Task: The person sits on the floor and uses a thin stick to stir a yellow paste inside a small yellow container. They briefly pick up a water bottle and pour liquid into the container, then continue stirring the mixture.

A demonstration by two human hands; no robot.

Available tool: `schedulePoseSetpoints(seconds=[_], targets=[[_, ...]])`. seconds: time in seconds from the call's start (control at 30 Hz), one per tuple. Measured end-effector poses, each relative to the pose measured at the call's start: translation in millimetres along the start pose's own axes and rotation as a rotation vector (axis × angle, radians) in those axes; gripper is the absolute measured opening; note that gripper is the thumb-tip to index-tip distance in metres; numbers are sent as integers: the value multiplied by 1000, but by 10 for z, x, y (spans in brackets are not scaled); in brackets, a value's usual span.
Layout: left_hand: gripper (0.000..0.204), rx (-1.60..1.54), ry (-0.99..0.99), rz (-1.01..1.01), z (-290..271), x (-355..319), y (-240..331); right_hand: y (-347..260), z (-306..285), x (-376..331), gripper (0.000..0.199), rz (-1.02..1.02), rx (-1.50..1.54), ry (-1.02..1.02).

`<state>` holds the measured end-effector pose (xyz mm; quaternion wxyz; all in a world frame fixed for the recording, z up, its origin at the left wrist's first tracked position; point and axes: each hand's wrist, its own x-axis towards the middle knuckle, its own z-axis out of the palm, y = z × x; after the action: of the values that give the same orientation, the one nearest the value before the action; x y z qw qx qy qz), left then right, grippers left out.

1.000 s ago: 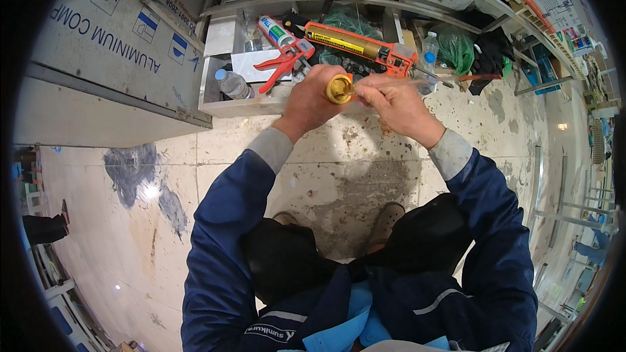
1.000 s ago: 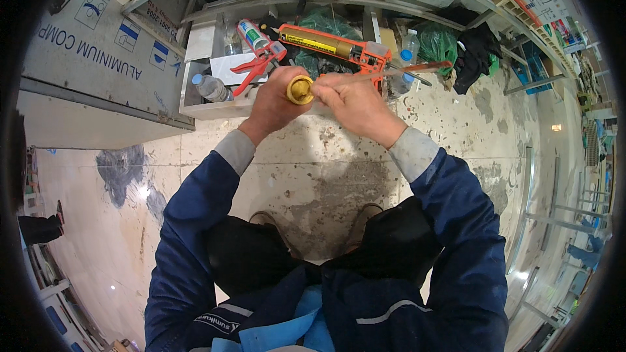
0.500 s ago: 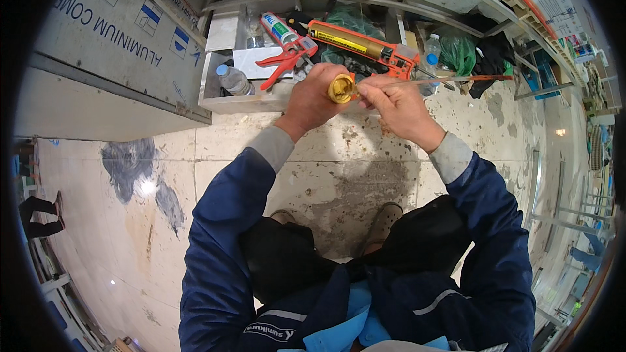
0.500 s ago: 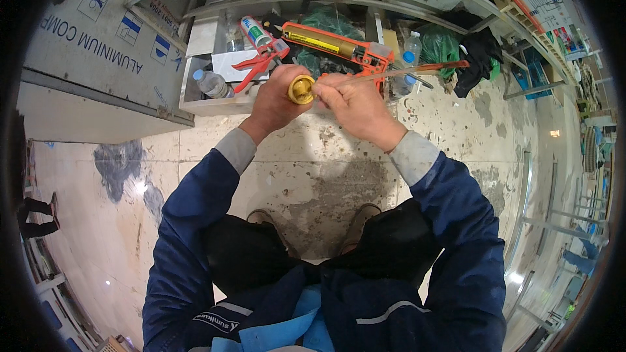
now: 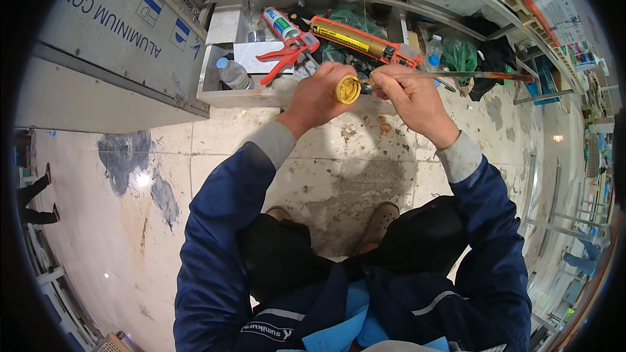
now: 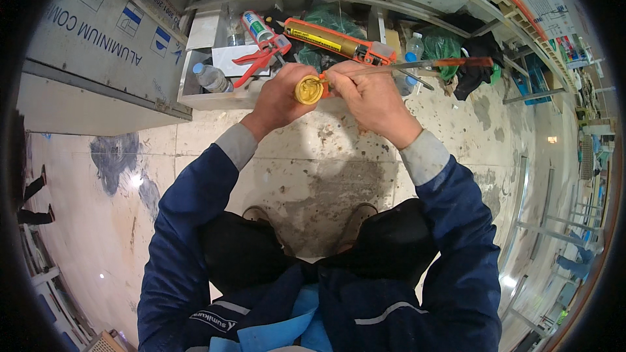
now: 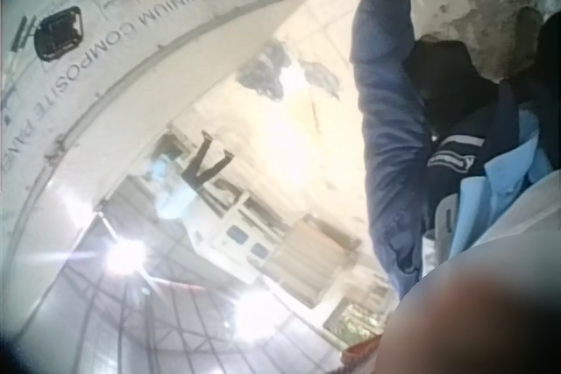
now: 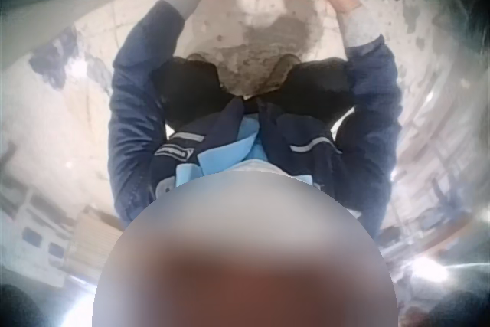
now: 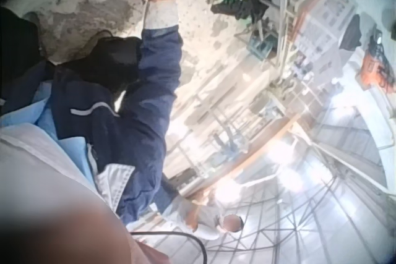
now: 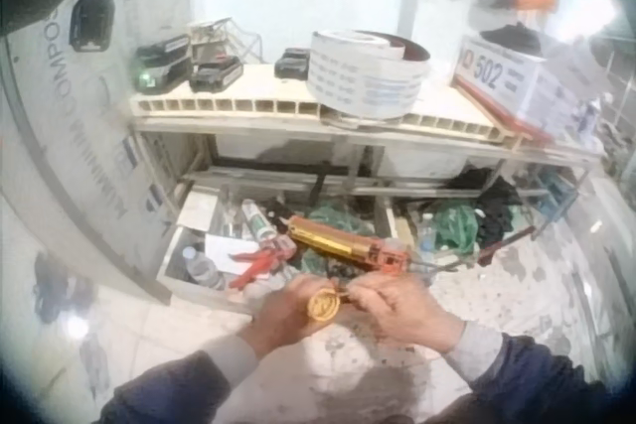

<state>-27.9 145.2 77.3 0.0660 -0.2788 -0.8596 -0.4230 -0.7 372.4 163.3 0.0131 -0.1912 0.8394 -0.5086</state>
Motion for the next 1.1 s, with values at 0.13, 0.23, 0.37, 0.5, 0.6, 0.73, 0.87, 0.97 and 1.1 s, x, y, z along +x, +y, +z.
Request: schedulePoseSetpoints(seconds=[0.13, 0.23, 0.37, 0.5, 0.6, 0.73, 0.87, 0.97, 1.1], targets=[[53, 10, -10, -25, 19, -13, 13, 24, 92, -42, 25, 226, -53, -37], [51, 33, 18, -28, 41, -3, 5, 108, 251, -30, 28, 436, 243, 138], [50, 42, 7, -65, 48, -12, -18, 144, 307, -13, 24, 529, 504, 125], [49, 89, 15, -55, 25, -35, -37, 81, 209, -5, 26, 236, 147, 60], [48, 97, 9, -52, 15, -33, -19, 35, 115, -47, 27, 111, -133, 21], [49, 87, -16, -78, 25, -26, 19, 45, 79, -101, 25, 250, -137, -58], [50, 77, -20, -89, 44, -46, 20, 103, 84, -70, 22, 460, 216, 4], [50, 82, 46, -79, 40, -53, -9, 110, 126, -64, 21, 530, 380, 25], [47, 89, 98, -43, 36, -39, -28, 51, 288, -80, 23, 545, 483, 48]])
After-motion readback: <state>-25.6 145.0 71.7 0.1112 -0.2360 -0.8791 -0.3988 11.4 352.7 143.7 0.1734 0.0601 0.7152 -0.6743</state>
